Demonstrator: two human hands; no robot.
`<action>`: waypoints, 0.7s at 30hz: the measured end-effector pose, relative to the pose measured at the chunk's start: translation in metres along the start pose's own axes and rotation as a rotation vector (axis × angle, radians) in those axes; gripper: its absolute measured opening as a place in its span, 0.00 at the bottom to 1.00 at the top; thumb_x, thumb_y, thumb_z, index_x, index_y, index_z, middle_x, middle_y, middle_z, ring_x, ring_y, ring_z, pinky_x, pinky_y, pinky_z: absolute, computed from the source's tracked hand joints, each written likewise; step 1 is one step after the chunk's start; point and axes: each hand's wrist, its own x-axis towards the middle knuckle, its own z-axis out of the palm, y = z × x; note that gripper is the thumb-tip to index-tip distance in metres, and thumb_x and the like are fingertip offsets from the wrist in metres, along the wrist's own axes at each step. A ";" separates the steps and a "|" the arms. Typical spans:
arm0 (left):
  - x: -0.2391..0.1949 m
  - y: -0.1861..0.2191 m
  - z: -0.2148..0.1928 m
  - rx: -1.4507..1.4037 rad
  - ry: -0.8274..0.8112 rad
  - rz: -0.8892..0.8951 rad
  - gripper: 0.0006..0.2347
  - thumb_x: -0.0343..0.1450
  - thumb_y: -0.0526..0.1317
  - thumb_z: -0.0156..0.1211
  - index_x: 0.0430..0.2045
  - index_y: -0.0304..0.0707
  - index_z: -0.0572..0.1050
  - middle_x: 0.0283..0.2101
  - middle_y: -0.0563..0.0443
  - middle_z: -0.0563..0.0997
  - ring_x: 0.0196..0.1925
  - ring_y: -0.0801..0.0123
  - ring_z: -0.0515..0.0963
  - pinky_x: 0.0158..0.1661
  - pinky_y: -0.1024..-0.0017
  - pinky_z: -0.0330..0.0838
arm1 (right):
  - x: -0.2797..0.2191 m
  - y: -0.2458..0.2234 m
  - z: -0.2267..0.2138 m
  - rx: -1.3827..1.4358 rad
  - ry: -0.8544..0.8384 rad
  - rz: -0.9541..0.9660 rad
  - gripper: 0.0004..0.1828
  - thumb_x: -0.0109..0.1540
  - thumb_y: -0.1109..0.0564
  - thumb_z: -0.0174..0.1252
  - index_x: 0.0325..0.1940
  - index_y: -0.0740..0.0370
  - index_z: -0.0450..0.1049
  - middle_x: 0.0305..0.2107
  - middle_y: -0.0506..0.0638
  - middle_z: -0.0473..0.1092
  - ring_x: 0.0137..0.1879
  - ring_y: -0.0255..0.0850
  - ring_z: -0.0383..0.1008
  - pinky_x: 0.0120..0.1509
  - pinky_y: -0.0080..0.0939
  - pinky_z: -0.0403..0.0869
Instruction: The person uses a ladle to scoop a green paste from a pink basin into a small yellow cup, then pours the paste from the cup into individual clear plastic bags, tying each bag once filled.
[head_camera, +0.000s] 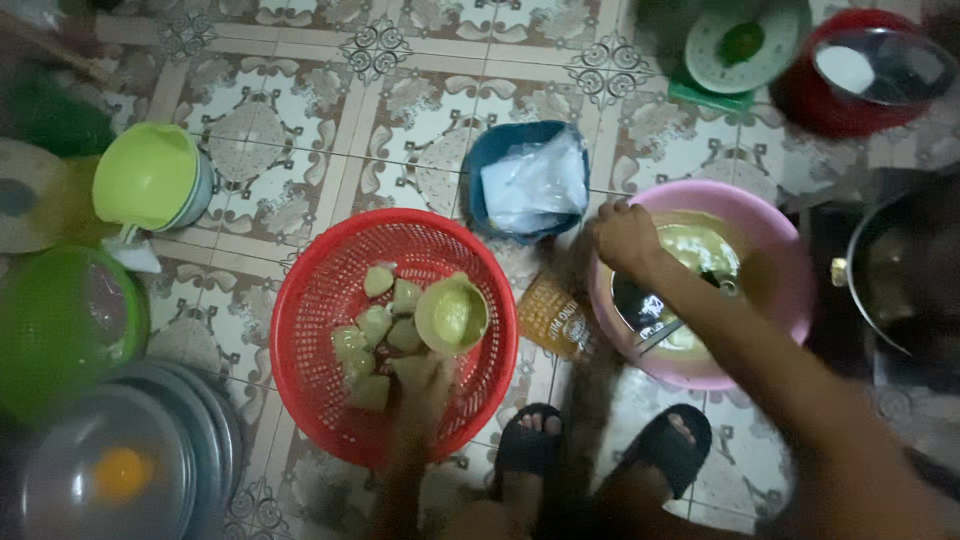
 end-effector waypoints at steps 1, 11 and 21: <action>0.017 -0.015 0.002 -0.007 0.005 -0.001 0.20 0.76 0.57 0.40 0.31 0.44 0.75 0.30 0.51 0.80 0.34 0.64 0.79 0.40 0.64 0.65 | 0.013 0.000 0.009 -0.002 0.004 -0.007 0.15 0.63 0.52 0.50 0.49 0.51 0.79 0.46 0.53 0.75 0.52 0.50 0.75 0.46 0.50 0.77; 0.130 -0.096 0.040 -0.398 -0.153 0.243 0.11 0.78 0.42 0.46 0.45 0.39 0.76 0.31 0.53 0.76 0.29 0.72 0.71 0.30 0.75 0.66 | 0.085 -0.021 0.073 0.139 0.530 0.397 0.27 0.55 0.38 0.65 0.48 0.56 0.68 0.34 0.54 0.71 0.36 0.53 0.77 0.31 0.52 0.75; 0.167 -0.110 0.056 -0.465 -0.123 0.277 0.08 0.77 0.40 0.47 0.39 0.38 0.74 0.32 0.48 0.81 0.26 0.71 0.71 0.27 0.74 0.64 | 0.088 0.000 0.079 0.426 0.488 0.498 0.14 0.70 0.45 0.56 0.37 0.52 0.79 0.27 0.54 0.77 0.30 0.59 0.77 0.28 0.57 0.70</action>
